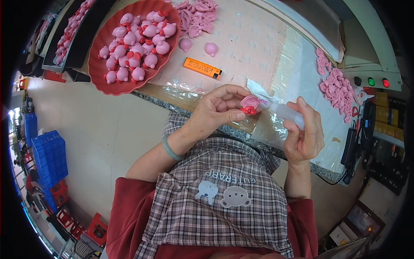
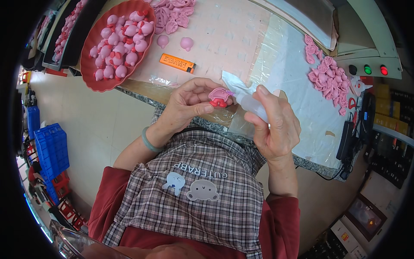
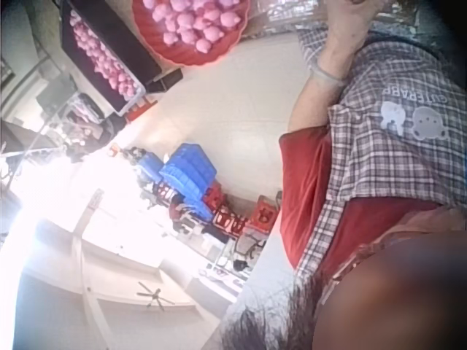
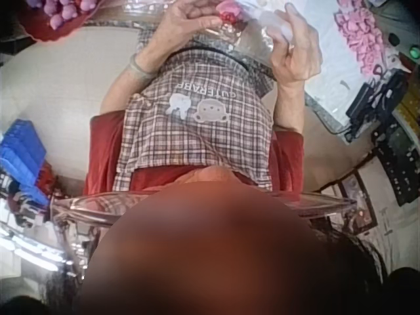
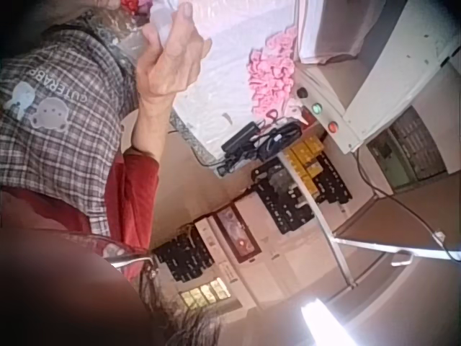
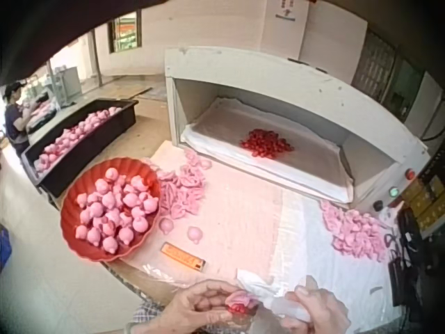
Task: Assembling small pink toy pig figurines by gluing separate parts together at a factory workbench.
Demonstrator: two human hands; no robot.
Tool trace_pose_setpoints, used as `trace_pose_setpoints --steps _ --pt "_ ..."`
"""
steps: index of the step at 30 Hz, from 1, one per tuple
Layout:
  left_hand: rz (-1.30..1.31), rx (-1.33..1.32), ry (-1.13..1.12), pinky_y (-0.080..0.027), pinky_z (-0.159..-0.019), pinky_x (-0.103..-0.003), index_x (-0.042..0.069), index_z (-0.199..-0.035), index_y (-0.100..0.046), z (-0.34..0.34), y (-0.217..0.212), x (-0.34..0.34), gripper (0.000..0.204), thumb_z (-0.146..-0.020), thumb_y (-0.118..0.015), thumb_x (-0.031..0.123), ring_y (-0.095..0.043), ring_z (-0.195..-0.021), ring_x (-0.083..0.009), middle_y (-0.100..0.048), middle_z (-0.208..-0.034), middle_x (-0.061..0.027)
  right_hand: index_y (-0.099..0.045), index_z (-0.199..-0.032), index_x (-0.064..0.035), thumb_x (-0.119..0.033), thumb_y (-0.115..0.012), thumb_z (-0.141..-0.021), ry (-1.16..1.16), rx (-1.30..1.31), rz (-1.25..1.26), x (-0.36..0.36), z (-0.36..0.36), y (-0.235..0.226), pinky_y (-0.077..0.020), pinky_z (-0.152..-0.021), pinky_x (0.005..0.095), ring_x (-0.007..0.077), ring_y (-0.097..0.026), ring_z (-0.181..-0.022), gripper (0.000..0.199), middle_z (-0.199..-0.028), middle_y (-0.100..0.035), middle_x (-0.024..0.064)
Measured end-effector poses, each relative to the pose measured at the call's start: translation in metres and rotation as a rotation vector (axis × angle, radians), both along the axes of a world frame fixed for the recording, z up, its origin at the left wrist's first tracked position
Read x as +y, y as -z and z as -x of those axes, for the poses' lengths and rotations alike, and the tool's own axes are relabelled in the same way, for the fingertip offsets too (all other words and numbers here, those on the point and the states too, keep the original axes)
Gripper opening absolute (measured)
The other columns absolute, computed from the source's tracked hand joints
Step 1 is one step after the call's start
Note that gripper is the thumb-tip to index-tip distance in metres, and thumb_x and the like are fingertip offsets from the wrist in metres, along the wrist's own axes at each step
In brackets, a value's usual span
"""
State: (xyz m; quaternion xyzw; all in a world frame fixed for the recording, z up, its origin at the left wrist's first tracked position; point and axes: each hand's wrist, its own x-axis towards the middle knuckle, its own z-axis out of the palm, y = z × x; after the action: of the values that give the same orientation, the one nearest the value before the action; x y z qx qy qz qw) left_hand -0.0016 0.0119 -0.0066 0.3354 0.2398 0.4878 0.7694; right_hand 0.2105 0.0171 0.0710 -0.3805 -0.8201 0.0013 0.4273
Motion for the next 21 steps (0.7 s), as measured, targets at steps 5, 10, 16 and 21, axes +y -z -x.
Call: trace_pose_setpoints --steps 5,10,16,21 --pt "-0.011 -0.024 -0.013 -0.050 -0.097 -0.031 0.000 -0.125 -0.050 -0.0006 0.0004 0.0001 0.045 -0.085 -0.070 -0.001 -0.060 -0.113 -0.0194 -0.059 -0.121 -0.0098 -0.056 -0.124 0.0047 -0.021 -0.066 -0.092 -0.006 -0.064 -0.009 -0.0024 0.0004 -0.0035 -0.0549 -0.064 0.0329 0.0266 -0.066 -0.075 0.042 -0.087 -0.069 0.0170" --pt "-0.008 -0.024 -0.025 -0.050 -0.098 -0.032 -0.001 -0.125 -0.050 -0.0015 0.0014 0.0001 0.046 -0.085 -0.070 0.000 -0.060 -0.113 -0.0199 -0.059 -0.121 -0.0108 -0.056 -0.123 0.0047 -0.022 -0.066 -0.091 0.005 -0.084 -0.015 -0.0037 -0.0001 -0.0037 -0.0550 -0.064 0.0332 0.0274 -0.067 -0.075 0.043 -0.087 -0.069 0.0171" --pt "-0.027 -0.022 -0.028 -0.049 -0.098 -0.033 -0.002 -0.125 -0.049 -0.0019 0.0014 0.0002 0.045 -0.085 -0.070 0.000 -0.060 -0.114 -0.0216 -0.060 -0.120 -0.0128 -0.057 -0.123 0.0055 -0.020 -0.066 -0.091 0.002 -0.077 -0.022 -0.0028 -0.0021 -0.0034 -0.0553 -0.064 0.0338 0.0279 -0.068 -0.075 0.042 -0.090 -0.069 0.0181" --pt "-0.030 -0.032 -0.035 -0.049 -0.099 -0.034 -0.002 -0.125 -0.049 -0.0021 -0.0012 0.0001 0.045 -0.085 -0.070 0.000 -0.061 -0.114 -0.0230 -0.060 -0.122 -0.0139 -0.058 -0.121 0.0048 -0.022 -0.068 -0.089 0.012 -0.067 -0.028 -0.0018 -0.0030 -0.0019 -0.0558 -0.063 0.0331 0.0275 -0.068 -0.076 0.043 -0.093 -0.070 0.0172"
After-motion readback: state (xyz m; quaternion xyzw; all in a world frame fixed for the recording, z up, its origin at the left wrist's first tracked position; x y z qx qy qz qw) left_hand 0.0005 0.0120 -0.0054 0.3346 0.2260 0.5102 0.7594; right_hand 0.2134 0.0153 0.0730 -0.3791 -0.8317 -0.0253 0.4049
